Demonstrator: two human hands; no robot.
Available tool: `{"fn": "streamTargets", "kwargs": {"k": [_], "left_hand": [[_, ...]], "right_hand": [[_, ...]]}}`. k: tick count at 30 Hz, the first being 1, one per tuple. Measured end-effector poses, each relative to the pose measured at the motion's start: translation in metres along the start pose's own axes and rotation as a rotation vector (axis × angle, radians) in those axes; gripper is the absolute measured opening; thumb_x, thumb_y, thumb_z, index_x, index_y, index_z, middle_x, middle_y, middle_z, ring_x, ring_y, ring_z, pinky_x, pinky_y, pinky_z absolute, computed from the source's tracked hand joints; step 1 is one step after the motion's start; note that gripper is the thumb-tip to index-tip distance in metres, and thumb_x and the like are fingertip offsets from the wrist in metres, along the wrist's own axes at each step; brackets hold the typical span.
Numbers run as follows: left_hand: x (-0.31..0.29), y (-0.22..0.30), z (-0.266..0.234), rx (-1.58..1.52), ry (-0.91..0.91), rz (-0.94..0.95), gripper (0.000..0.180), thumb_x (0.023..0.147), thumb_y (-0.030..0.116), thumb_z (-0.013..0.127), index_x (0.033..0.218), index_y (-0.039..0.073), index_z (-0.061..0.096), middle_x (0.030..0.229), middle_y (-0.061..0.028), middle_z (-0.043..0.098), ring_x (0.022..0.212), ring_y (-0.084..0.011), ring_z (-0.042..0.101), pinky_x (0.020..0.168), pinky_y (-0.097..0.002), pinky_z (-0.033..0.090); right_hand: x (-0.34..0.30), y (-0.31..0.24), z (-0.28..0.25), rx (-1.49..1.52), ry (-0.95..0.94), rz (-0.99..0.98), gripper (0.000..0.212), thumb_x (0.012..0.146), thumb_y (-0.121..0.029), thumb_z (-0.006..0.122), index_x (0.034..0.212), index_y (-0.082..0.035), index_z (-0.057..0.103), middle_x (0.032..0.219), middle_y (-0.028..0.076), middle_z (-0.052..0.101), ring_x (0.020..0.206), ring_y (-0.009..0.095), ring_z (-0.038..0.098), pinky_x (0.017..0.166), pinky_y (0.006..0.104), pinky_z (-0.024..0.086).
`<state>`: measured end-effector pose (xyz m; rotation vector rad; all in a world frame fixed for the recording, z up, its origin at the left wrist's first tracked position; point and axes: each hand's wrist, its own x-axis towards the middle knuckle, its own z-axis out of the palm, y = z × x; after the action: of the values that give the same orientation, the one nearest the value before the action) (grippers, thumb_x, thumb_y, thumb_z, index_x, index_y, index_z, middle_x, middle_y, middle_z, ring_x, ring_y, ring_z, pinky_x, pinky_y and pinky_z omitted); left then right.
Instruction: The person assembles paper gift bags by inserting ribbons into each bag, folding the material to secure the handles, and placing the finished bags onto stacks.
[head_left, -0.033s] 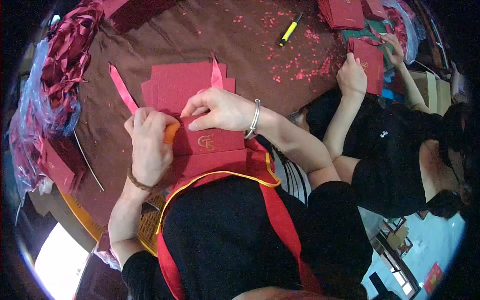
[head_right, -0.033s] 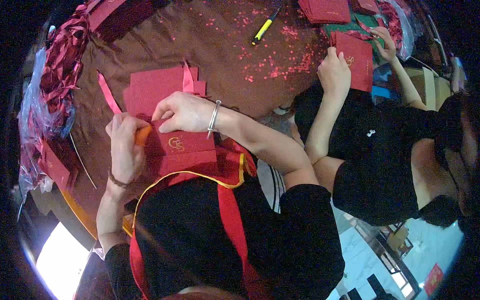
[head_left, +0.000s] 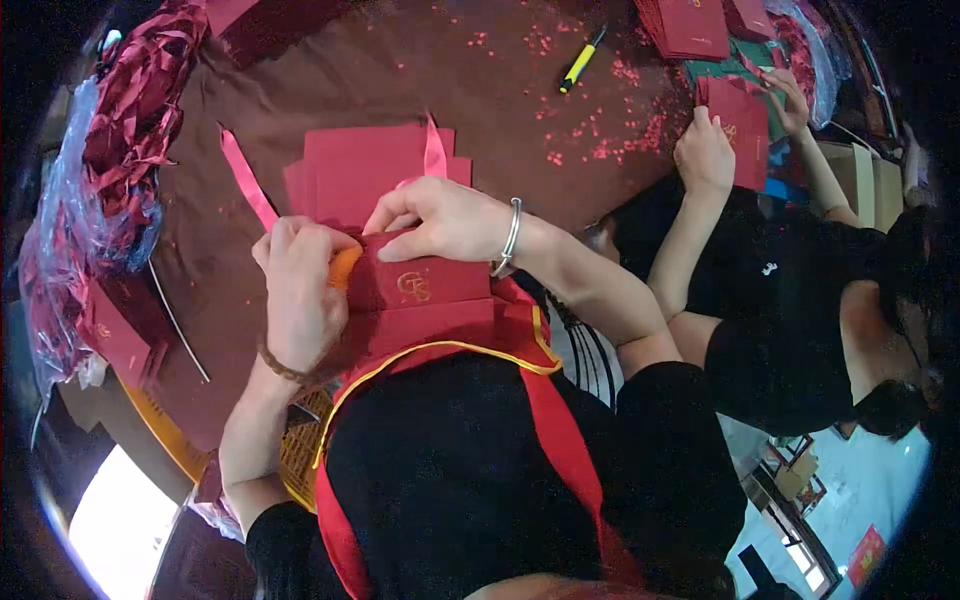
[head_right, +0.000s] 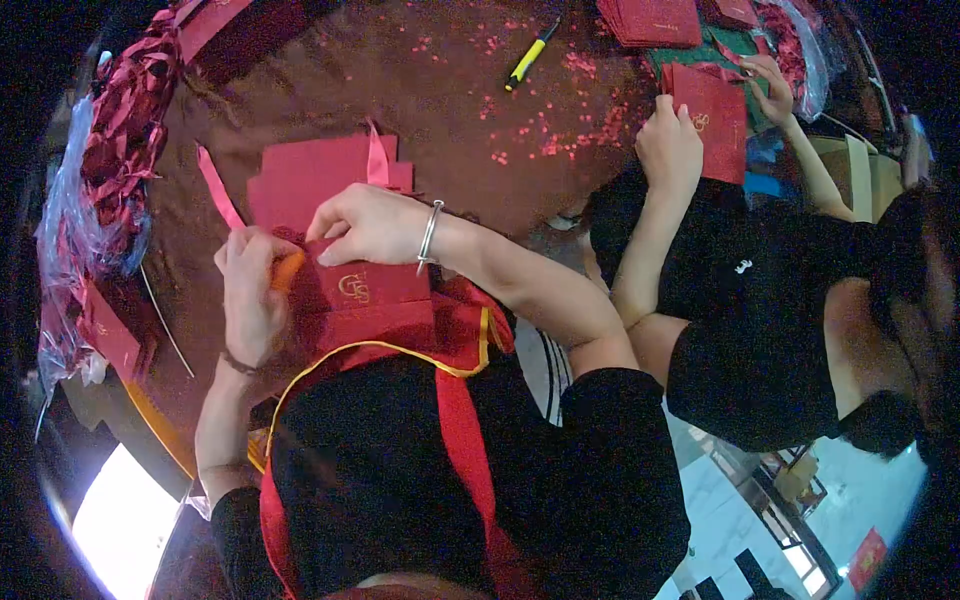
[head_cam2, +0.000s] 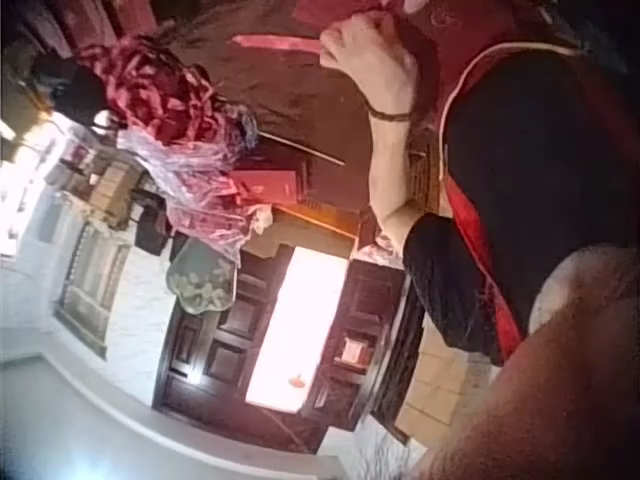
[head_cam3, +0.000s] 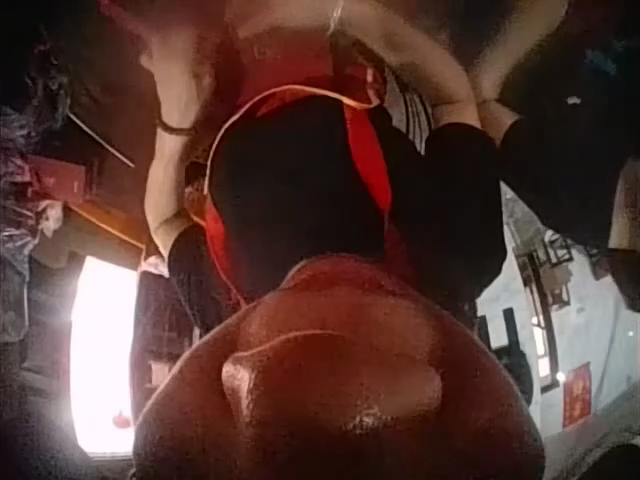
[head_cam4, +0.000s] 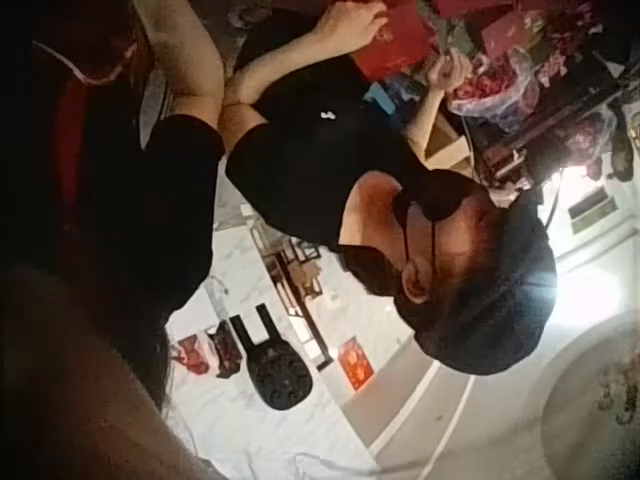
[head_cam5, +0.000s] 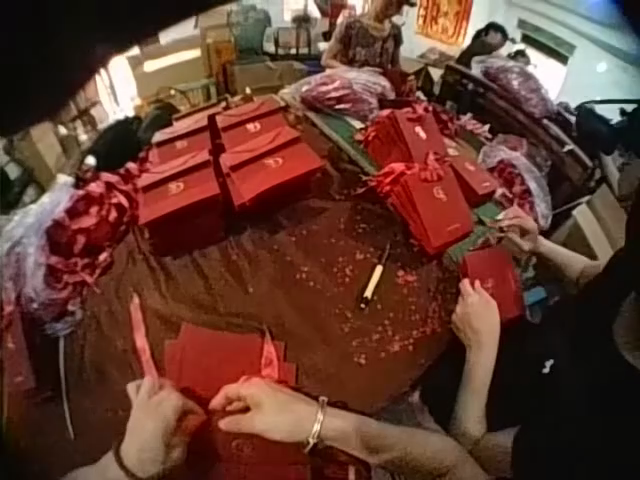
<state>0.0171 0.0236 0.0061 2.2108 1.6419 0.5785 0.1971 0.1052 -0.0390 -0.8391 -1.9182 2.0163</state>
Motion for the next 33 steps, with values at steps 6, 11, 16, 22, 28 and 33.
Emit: {"fn": "streamTargets", "kwargs": {"k": [6, 11, 16, 22, 28, 33], "left_hand": [[-0.011, 0.003, 0.013, 0.262, 0.133, 0.153, 0.02, 0.068, 0.003, 0.057, 0.087, 0.007, 0.055, 0.082, -0.0072, 0.051, 0.092, -0.0266, 0.048, 0.083, -0.0409, 0.03], [-0.01, -0.005, 0.017, 0.273, 0.176, 0.279, 0.02, 0.067, 0.007, 0.059, 0.087, 0.008, 0.055, 0.085, -0.0045, 0.053, 0.091, -0.0245, 0.05, 0.083, -0.0407, 0.032], [-0.009, -0.014, 0.027, 0.213, 0.215, 0.287, 0.018, 0.067, 0.009, 0.06, 0.085, 0.009, 0.056, 0.084, -0.0032, 0.054, 0.09, -0.0236, 0.051, 0.081, -0.0402, 0.032], [-0.018, 0.002, 0.028, 0.414, 0.181, 0.207, 0.015, 0.068, 0.015, 0.055, 0.08, 0.008, 0.052, 0.081, -0.005, 0.052, 0.093, -0.0221, 0.049, 0.083, -0.0412, 0.031], [-0.016, 0.004, 0.028, 0.5, 0.118, 0.187, 0.013, 0.068, 0.014, 0.054, 0.078, 0.008, 0.049, 0.078, -0.0056, 0.052, 0.09, -0.0225, 0.048, 0.081, -0.0412, 0.033], [-0.013, 0.005, 0.015, 0.517, -0.001, 0.184, 0.012, 0.069, 0.014, 0.053, 0.078, 0.007, 0.051, 0.076, -0.0053, 0.051, 0.085, -0.0223, 0.046, 0.081, -0.0406, 0.034]], "right_hand": [[0.001, 0.001, 0.001, 0.021, -0.064, 0.035, 0.027, 0.076, -0.01, 0.066, 0.1, 0.002, 0.061, 0.093, 0.01, 0.064, 0.089, 0.014, 0.06, 0.079, 0.0269, 0.047], [0.004, 0.006, 0.001, 0.149, -0.094, 0.042, 0.025, 0.076, -0.007, 0.066, 0.099, 0.002, 0.061, 0.092, 0.005, 0.064, 0.088, 0.011, 0.059, 0.079, 0.0245, 0.047], [-0.001, 0.011, 0.001, 0.121, -0.043, 0.029, 0.026, 0.077, -0.006, 0.066, 0.102, 0.001, 0.06, 0.096, 0.005, 0.063, 0.092, 0.012, 0.058, 0.081, 0.0251, 0.046], [0.0, 0.007, 0.007, 0.169, -0.033, 0.036, 0.027, 0.077, -0.005, 0.062, 0.103, 0.003, 0.06, 0.096, 0.01, 0.065, 0.089, 0.015, 0.061, 0.079, 0.0269, 0.048], [0.006, 0.014, 0.013, 0.007, -0.007, 0.037, 0.03, 0.074, -0.01, 0.061, 0.102, 0.002, 0.061, 0.094, 0.016, 0.066, 0.092, 0.02, 0.063, 0.079, 0.03, 0.049], [0.009, 0.01, 0.019, -0.191, 0.043, -0.021, 0.029, 0.073, -0.015, 0.06, 0.099, -0.003, 0.063, 0.093, 0.017, 0.065, 0.091, 0.027, 0.063, 0.08, 0.0349, 0.048]]}}
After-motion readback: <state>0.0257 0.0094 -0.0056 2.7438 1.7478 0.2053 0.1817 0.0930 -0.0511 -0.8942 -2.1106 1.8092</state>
